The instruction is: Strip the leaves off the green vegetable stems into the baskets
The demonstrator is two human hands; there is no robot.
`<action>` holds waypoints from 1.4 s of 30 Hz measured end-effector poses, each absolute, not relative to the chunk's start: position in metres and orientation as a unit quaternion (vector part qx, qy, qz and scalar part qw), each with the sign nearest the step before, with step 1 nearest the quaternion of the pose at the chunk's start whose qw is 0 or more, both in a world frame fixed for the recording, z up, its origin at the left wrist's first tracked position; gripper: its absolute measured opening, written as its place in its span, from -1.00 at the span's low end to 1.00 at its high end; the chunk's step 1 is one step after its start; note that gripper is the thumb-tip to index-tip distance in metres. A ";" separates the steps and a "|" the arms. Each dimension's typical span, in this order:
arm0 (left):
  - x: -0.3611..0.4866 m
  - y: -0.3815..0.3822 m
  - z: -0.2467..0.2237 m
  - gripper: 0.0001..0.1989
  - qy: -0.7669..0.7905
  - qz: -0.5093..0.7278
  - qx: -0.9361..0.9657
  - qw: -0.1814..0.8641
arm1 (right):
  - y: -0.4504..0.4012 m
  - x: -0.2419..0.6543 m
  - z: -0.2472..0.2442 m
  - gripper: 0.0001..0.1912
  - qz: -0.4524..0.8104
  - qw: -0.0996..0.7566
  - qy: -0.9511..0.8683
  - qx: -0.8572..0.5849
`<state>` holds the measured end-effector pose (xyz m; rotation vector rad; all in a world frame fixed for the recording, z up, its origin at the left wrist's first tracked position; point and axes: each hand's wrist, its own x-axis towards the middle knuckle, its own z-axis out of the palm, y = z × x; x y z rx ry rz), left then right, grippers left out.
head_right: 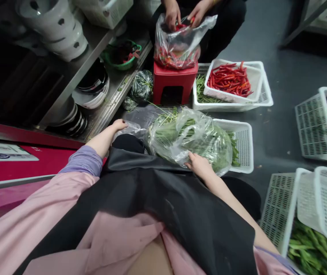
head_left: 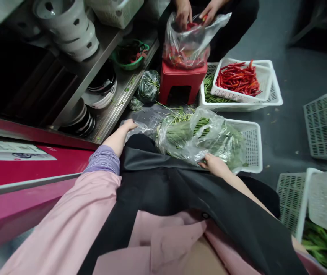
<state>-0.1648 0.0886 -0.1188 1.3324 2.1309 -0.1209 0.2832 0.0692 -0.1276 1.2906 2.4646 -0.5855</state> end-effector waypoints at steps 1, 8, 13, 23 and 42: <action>-0.149 0.099 -0.112 -0.56 0.800 -0.041 0.517 0.300 | 0.067 0.282 -0.126 -0.48 -0.206 0.166 0.849 0.457; 0.038 0.089 -0.055 -0.56 0.507 0.135 0.836 0.157 | 0.066 0.293 -0.123 -0.40 -0.188 0.185 0.821 0.507; 0.091 0.057 -0.067 -0.65 0.534 -0.090 0.827 0.152 | 0.055 0.288 -0.123 -0.39 -0.110 0.117 0.901 0.403; 0.023 0.064 -0.090 -0.57 0.663 -0.190 0.719 0.087 | 0.056 0.306 -0.106 -0.61 -0.080 0.094 0.822 0.556; -0.031 0.151 0.027 -0.62 0.712 -0.113 0.692 -0.048 | 0.064 0.324 -0.015 -0.88 -0.495 -0.643 0.265 0.520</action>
